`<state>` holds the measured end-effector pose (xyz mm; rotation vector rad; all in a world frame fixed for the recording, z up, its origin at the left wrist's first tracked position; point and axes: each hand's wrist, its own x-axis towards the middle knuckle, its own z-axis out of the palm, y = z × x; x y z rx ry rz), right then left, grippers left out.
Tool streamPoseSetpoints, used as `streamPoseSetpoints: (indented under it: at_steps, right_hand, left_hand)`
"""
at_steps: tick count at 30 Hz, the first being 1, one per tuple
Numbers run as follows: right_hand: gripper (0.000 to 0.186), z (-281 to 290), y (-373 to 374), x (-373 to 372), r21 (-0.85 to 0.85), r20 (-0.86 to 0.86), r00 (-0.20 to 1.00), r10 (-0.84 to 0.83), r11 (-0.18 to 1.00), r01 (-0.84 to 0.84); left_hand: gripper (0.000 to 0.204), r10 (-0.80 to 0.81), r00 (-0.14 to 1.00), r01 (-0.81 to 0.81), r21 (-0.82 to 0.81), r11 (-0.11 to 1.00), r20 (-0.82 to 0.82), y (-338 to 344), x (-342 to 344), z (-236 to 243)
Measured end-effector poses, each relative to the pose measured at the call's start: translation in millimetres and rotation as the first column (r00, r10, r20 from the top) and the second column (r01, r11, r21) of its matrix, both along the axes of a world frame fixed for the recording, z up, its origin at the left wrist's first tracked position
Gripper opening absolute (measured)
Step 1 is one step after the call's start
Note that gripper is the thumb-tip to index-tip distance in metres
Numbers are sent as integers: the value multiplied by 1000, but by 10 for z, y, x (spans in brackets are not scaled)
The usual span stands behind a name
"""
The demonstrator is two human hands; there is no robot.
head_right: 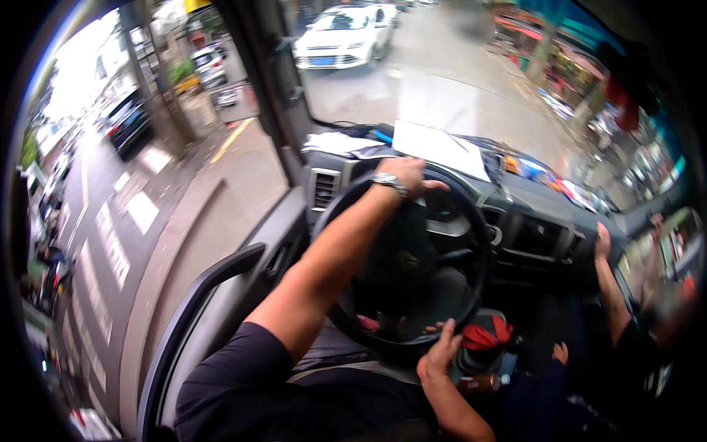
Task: The person drives a truck along a busy street, steering the wheel and shifting gears while navigating through traffic and pedestrians.
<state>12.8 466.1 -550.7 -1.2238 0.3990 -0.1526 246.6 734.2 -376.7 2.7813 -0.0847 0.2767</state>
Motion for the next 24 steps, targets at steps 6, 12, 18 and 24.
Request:
streamPoseSetpoints:
  at_steps: [6,12,18,24]
  right_hand:
    - [26,309,357,380,44,-22,997,-69,997,70]
    - [40,526,386,397,28,-136,980,-148,988,153]
    - [27,609,5,581,60,-47,999,-16,998,18]
    - [35,736,-392,733,-7,49,972,229,973,-229]
  left_hand:
    - [100,-56,998,56,16,998,-23,28,774,120]
    - [91,-145,983,151,48,987,-113,-228,1006,350]
    - [88,-41,995,46,50,998,-90,-265,929,334]
    - [68,-126,990,122,-63,991,-66,270,948,121]
